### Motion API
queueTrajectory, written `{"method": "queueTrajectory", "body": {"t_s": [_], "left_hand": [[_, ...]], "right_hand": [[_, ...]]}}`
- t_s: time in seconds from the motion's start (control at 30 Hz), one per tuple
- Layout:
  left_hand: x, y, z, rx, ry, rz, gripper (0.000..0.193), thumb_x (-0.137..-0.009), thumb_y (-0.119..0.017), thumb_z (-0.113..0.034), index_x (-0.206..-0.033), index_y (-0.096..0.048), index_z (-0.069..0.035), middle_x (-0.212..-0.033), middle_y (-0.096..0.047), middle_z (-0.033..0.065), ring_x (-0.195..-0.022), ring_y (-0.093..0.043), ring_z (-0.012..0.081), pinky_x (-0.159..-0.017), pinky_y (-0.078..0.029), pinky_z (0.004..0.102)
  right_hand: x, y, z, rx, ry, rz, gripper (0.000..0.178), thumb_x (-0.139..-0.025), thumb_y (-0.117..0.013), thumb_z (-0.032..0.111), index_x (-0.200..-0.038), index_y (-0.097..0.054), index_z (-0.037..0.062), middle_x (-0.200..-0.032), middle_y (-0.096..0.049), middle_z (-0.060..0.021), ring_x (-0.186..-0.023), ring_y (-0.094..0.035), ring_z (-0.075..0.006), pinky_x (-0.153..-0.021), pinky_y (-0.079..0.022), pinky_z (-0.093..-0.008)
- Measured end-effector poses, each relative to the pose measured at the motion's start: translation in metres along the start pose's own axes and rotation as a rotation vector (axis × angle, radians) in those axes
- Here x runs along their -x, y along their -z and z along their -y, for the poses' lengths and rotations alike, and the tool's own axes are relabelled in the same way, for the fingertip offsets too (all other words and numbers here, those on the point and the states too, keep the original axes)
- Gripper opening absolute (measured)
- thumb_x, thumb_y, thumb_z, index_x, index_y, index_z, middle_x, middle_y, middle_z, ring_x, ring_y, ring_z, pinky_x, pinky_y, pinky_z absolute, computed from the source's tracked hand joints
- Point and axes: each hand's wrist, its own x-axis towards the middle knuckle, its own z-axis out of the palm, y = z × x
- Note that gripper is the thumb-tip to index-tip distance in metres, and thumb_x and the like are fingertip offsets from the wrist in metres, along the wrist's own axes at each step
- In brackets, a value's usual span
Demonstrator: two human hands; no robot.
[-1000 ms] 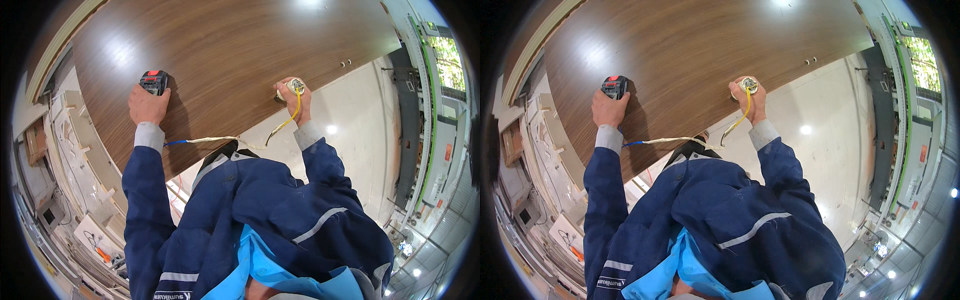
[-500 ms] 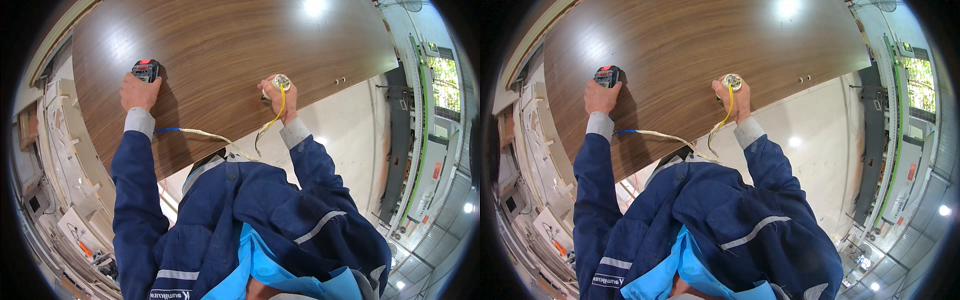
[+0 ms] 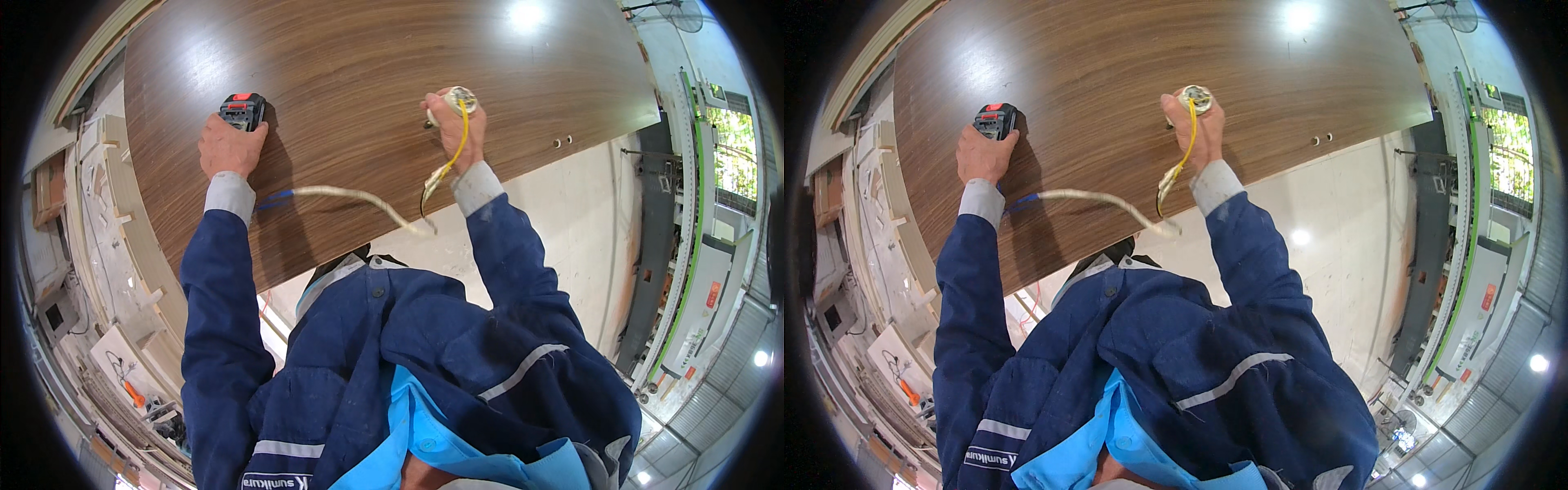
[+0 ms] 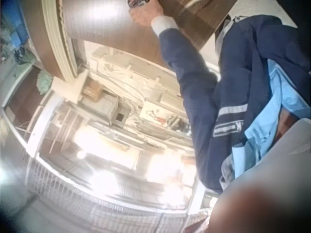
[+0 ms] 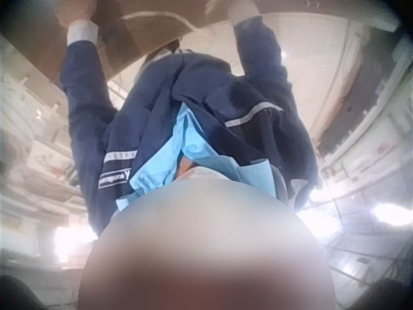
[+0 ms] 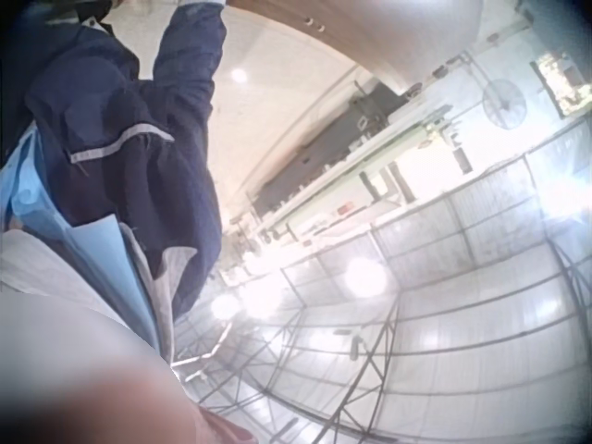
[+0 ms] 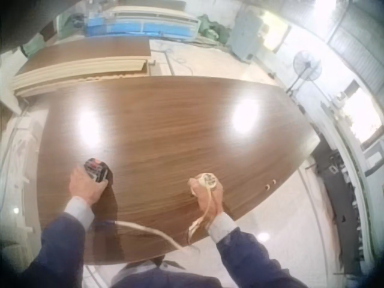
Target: The person sands a large wooden tabletop using a handheld electric sander, moving it across the surface in multiple passes. They pause to inspect small wood chips, then continue sanding before walking away with the tools.
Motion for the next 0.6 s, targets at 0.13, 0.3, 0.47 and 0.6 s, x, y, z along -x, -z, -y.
{"method": "queueTrajectory", "body": {"t_s": [0.13, 0.3, 0.47, 0.6], "left_hand": [[-0.003, 0.001, 0.000, 0.036, 0.015, 0.021, 0.084, -0.075, -0.084, -0.055, -0.133, -0.053, -0.001, -0.132, -0.062, 0.0211, -0.126, -0.059, 0.0389, -0.104, -0.051, 0.0477], [0.000, -0.003, 0.002, 0.040, -0.018, -0.047, 0.083, -0.075, -0.084, -0.055, -0.130, -0.055, 0.000, -0.129, -0.063, 0.0211, -0.123, -0.060, 0.0386, -0.104, -0.050, 0.0471], [-0.003, -0.004, 0.000, 0.029, 0.002, -0.037, 0.081, -0.076, -0.082, -0.055, -0.128, -0.056, 0.001, -0.128, -0.063, 0.0217, -0.123, -0.060, 0.0381, -0.104, -0.050, 0.0472], [-0.007, -0.002, -0.005, 0.050, 0.025, -0.029, 0.080, -0.077, -0.082, -0.055, -0.127, -0.057, 0.002, -0.128, -0.064, 0.0219, -0.123, -0.060, 0.0381, -0.105, -0.050, 0.0471]], "right_hand": [[-0.006, -0.017, -0.010, -0.017, -0.033, -0.009, 0.020, -0.084, -0.084, 0.017, -0.089, -0.069, 0.0054, -0.082, -0.070, -0.0004, -0.074, -0.063, -0.0091, -0.068, -0.051, -0.0279], [-0.029, -0.015, -0.003, -0.133, 0.010, -0.001, 0.020, -0.086, -0.083, 0.015, -0.095, -0.068, 0.0051, -0.084, -0.074, -0.0046, -0.076, -0.067, -0.0113, -0.070, -0.053, -0.0279], [-0.034, -0.027, -0.003, -0.083, -0.103, -0.011, 0.018, -0.087, -0.082, 0.014, -0.095, -0.068, 0.0061, -0.083, -0.074, -0.0046, -0.075, -0.067, -0.0113, -0.070, -0.053, -0.0281], [-0.047, -0.027, 0.001, -0.113, -0.051, -0.015, 0.017, -0.087, -0.082, 0.017, -0.092, -0.069, 0.0066, -0.082, -0.074, -0.0048, -0.075, -0.066, -0.0116, -0.070, -0.052, -0.0276]]}}
